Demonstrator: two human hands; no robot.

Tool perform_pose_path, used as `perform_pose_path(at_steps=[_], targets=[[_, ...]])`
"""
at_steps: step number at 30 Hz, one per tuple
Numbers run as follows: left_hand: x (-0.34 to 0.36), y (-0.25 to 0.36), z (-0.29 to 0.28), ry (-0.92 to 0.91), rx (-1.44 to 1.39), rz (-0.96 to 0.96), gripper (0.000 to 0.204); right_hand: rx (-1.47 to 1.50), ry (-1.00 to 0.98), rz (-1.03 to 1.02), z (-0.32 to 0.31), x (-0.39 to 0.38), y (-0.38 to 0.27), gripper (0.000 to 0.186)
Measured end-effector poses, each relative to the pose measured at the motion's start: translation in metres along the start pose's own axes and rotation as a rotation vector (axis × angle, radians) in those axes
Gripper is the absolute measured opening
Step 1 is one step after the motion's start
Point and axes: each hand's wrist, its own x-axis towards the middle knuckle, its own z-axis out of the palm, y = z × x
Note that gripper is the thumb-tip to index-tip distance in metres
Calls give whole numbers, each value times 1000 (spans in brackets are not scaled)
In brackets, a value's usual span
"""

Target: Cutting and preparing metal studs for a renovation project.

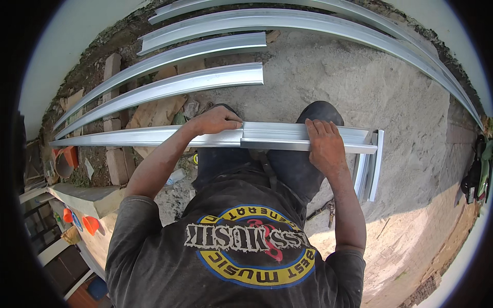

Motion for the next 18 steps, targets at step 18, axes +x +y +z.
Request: perform_pose_path(at_steps=[18], targets=[[-2, 35, -13, -85, -8, -177, 51, 132, 720, 1188, 10, -132, 121, 76]])
